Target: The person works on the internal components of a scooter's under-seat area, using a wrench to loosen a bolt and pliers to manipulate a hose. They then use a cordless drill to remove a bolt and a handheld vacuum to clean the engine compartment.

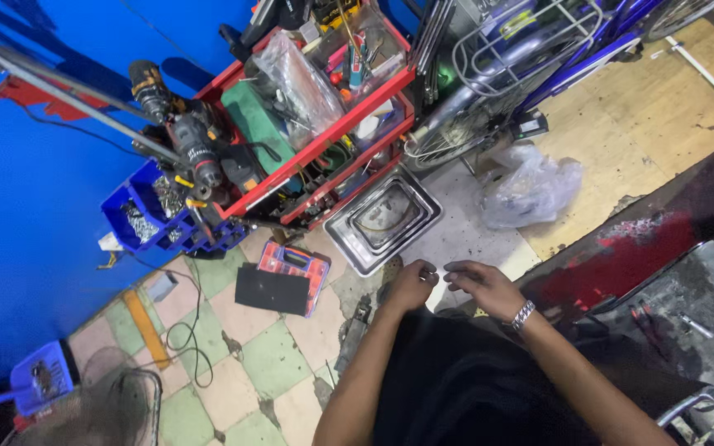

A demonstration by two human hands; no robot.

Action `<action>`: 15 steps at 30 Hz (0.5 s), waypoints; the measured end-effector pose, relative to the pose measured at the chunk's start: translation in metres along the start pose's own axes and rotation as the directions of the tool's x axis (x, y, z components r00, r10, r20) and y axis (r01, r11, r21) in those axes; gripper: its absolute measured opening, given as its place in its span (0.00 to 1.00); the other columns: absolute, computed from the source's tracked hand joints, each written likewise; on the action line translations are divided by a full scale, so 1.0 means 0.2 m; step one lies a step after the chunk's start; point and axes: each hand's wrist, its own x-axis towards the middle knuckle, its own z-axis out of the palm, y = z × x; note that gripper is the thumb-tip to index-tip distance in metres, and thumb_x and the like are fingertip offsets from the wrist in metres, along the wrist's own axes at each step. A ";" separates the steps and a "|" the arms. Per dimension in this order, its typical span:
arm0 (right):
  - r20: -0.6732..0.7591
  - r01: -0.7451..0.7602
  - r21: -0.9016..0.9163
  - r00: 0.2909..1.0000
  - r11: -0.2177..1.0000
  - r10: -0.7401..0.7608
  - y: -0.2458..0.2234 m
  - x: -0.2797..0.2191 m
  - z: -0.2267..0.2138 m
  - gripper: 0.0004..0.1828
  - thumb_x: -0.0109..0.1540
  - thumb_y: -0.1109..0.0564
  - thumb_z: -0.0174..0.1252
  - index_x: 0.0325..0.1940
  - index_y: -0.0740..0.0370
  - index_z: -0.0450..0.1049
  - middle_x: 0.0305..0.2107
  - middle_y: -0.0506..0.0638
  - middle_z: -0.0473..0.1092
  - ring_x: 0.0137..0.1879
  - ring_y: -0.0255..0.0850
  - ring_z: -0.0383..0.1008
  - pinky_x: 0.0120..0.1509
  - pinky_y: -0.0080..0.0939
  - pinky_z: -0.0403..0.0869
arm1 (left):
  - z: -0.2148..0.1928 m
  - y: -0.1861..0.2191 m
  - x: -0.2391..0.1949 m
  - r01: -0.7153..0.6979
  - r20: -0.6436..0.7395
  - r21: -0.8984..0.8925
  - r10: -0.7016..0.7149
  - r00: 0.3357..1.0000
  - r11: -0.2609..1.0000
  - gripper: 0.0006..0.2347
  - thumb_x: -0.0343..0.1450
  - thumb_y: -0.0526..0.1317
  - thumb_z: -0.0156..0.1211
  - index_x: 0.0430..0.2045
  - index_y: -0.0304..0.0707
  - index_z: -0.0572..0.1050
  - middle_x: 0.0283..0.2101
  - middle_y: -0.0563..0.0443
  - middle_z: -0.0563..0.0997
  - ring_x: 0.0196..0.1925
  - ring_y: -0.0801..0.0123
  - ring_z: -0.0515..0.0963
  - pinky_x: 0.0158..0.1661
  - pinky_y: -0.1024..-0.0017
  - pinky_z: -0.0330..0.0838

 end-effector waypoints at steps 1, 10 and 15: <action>-0.005 0.015 0.019 1.000 1.000 -0.015 -0.02 0.03 0.03 0.20 0.64 0.53 0.56 0.60 0.62 0.75 0.46 0.51 0.81 0.52 0.39 0.82 0.60 0.39 0.76 | -0.04 -0.01 0.02 -0.012 0.000 -0.017 0.012 1.000 1.000 0.14 0.69 0.44 0.60 0.44 0.39 0.79 0.42 0.41 0.85 0.46 0.56 0.84 0.47 0.63 0.75; -0.095 -0.119 0.018 0.988 0.993 0.121 -0.25 0.28 0.24 0.23 0.64 0.51 0.56 0.61 0.60 0.74 0.46 0.51 0.81 0.51 0.39 0.82 0.56 0.40 0.77 | -0.39 -0.11 0.28 -0.063 0.063 -0.143 0.072 0.995 0.988 0.13 0.68 0.41 0.62 0.43 0.36 0.79 0.38 0.46 0.85 0.39 0.63 0.84 0.43 0.67 0.76; -0.133 -0.173 0.066 0.975 0.983 0.181 -0.36 0.36 0.35 0.23 0.64 0.51 0.56 0.62 0.59 0.74 0.47 0.52 0.81 0.52 0.39 0.80 0.54 0.43 0.76 | -0.53 -0.24 0.39 -0.070 0.109 -0.136 0.085 0.990 0.988 0.12 0.69 0.42 0.62 0.42 0.36 0.79 0.38 0.47 0.85 0.40 0.64 0.84 0.43 0.68 0.77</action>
